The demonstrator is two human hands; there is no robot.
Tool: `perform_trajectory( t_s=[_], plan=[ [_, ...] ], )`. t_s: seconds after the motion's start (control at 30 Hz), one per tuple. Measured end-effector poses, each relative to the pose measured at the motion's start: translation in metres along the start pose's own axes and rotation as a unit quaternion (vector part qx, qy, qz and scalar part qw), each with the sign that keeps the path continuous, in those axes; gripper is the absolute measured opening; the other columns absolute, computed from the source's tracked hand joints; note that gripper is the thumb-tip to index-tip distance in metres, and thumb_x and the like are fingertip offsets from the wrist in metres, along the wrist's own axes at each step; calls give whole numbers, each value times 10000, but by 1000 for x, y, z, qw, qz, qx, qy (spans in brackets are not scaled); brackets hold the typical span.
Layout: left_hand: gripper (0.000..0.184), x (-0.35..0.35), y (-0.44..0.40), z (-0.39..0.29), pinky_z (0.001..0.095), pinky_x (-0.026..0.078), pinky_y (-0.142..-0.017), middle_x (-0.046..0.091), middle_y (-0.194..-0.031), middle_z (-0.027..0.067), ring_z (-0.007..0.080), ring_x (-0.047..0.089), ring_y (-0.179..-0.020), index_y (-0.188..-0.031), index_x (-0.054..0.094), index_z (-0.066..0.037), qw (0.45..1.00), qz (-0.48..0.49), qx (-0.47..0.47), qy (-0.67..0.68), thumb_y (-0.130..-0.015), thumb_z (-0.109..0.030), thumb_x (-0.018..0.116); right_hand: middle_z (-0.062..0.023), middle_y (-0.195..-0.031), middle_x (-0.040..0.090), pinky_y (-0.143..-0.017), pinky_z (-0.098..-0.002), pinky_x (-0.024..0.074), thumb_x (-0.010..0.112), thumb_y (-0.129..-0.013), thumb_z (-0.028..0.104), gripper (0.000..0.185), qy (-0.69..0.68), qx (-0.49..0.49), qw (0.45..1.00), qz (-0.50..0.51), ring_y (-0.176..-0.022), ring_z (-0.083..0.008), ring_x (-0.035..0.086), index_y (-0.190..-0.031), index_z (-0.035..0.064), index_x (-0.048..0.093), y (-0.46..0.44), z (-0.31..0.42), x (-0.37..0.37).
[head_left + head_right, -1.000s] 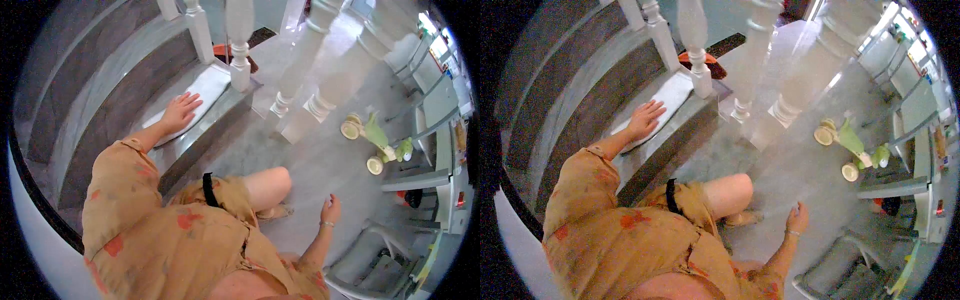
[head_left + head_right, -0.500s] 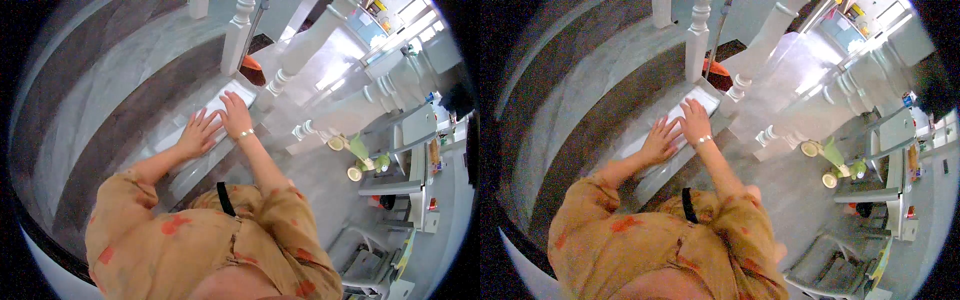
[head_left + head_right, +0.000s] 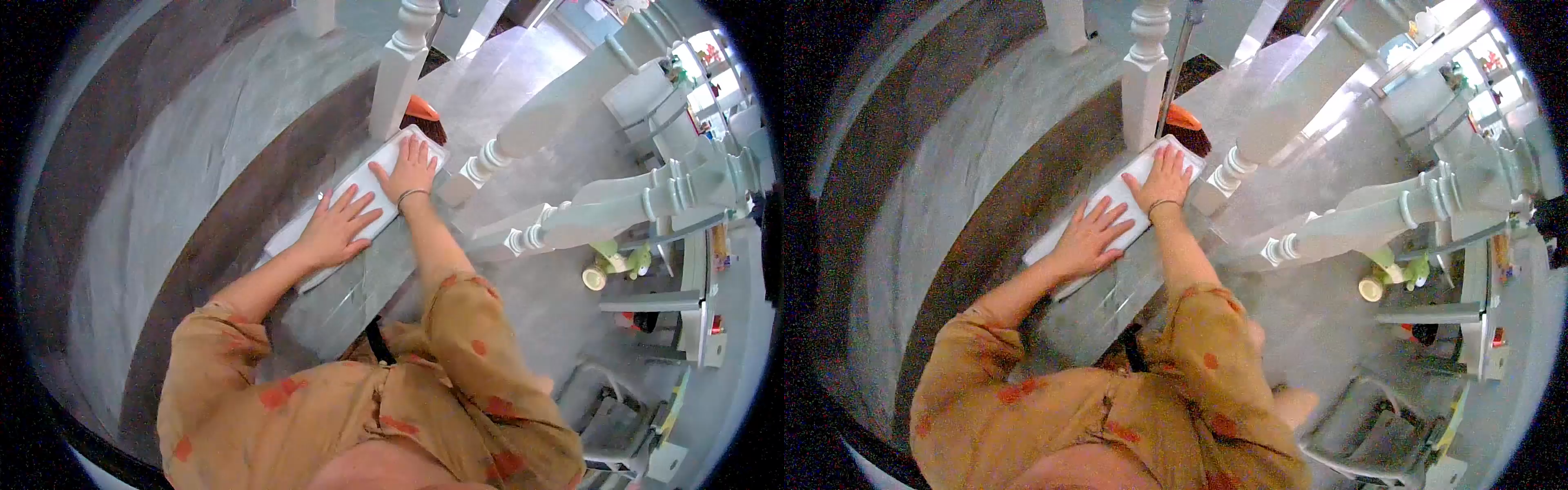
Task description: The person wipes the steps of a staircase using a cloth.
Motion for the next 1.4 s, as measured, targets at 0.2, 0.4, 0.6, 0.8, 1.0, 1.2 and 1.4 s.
perform_trajectory(
  t_s=[0.2,0.4,0.6,0.8,1.0,1.2,1.4],
  plan=[
    [585,3,-17,1,615,197,-1109,360,-1518,49,327,255,-1428,-1400,475,-241,999,-40,8,-19,-874,-470,589,-191,-1563,218,-1131,-570,188,516,-777,751,949,-5,16,1000,-18,-1426,-418,204,-1495,165,315,-11,-7,-6],
    [634,3,2,-24,617,182,-1112,329,-1533,75,356,236,-1427,-1426,443,-237,999,0,12,-46,-858,-474,600,-221,-1557,208,-1145,-539,153,503,-815,713,917,4,-5,999,-32,-1434,-432,164,-1488,116,325,25,-14,-4],
    [656,0,56,-68,617,171,-1113,321,-1536,81,360,227,-1430,-1430,438,-224,998,34,2,-45,-845,-467,611,-263,-1518,261,-1142,-509,188,559,-840,621,859,-56,-83,994,-51,-1414,-438,206,-1459,58,365,87,-7,-10],
    [656,-3,109,-104,625,176,-1107,310,-1545,64,351,216,-1440,-1428,441,-239,996,72,4,-44,-833,-445,629,-195,-1459,397,-1122,-491,251,635,-847,385,521,-115,-110,986,-53,-1381,-399,306,-1267,86,563,161,-6,-13],
    [617,1,92,-115,640,180,-1100,292,-1556,36,329,221,-1443,-1412,457,-261,991,88,95,-12,-842,-417,634,-89,-1372,535,-1118,-478,288,577,-860,114,334,-204,-64,968,-131,-1338,-309,412,-1188,66,622,200,-42,0],
    [620,17,-6,-135,653,181,-1095,272,-1563,22,314,209,-1449,-1405,466,-259,987,37,147,-61,-834,-422,644,-140,-1423,485,-1131,-448,276,512,-927,142,448,-395,173,876,-218,-1368,-348,364,-1359,27,497,167,-108,-27],
    [704,33,-64,-113,681,158,-1096,235,-1579,25,347,186,-1454,-1431,427,-267,991,39,125,-34,-793,-415,686,-194,-1483,385,-1134,-450,283,519,-927,228,508,-302,160,933,-111,-1371,-419,327,-1386,19,457,79,-136,14]
  ],
)
Point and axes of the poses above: each hand's wrist, its own y-axis away from the middle knuckle, its own x-axis out of the palm, z = x × y, the point moved 2 cm from there along -y, towards the middle knuckle
